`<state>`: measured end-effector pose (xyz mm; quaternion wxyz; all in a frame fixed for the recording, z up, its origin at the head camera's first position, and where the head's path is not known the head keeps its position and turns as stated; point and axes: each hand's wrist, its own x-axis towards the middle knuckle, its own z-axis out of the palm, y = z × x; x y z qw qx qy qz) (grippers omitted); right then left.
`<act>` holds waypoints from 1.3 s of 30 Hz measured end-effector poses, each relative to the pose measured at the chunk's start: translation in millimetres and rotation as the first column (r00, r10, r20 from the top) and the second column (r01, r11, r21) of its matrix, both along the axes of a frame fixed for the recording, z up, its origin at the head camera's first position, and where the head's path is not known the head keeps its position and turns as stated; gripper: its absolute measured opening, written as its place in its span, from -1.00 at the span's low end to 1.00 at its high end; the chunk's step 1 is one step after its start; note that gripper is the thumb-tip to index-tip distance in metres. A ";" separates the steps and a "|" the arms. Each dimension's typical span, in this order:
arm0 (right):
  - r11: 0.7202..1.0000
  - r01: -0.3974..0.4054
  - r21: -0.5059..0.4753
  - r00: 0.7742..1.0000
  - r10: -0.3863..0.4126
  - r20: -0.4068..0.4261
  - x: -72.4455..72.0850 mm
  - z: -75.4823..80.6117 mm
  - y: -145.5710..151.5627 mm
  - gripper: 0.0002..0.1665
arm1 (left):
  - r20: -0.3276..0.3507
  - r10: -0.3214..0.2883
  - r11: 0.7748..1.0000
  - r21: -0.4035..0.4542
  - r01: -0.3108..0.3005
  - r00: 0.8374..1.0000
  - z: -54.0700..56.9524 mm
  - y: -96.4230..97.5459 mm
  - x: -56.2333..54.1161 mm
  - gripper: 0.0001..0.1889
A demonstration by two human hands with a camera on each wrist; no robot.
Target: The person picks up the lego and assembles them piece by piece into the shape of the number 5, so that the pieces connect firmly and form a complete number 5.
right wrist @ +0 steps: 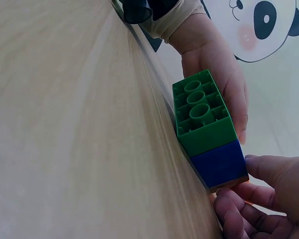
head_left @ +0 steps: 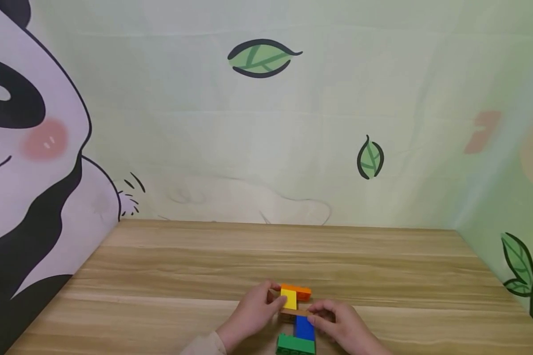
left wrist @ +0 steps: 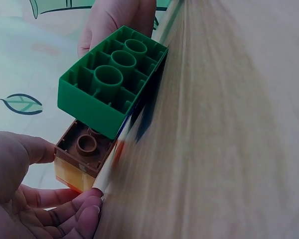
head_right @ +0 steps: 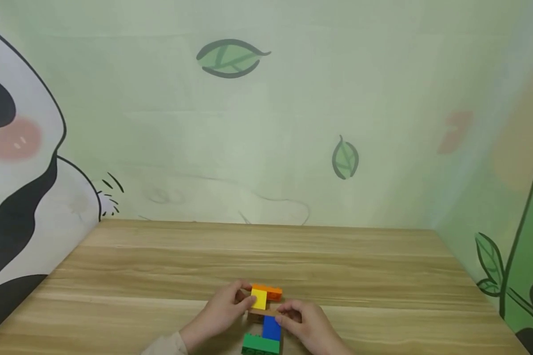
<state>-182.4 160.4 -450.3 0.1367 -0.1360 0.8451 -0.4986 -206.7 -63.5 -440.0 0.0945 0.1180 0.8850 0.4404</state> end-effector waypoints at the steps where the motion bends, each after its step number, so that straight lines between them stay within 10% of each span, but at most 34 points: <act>1: 1.000 0.000 0.000 1.000 0.000 0.001 0.2 0.1 -0.1 -0.58 | -0.005 -0.002 1.000 0.000 0.002 1.000 0.4 -0.2 0.6 -0.60; 39: 0.999 0.041 -0.012 0.997 -0.040 0.062 -3.4 4.1 9.7 -0.51 | -0.052 -0.007 0.998 0.062 0.010 0.999 9.0 -4.0 1.5 -0.63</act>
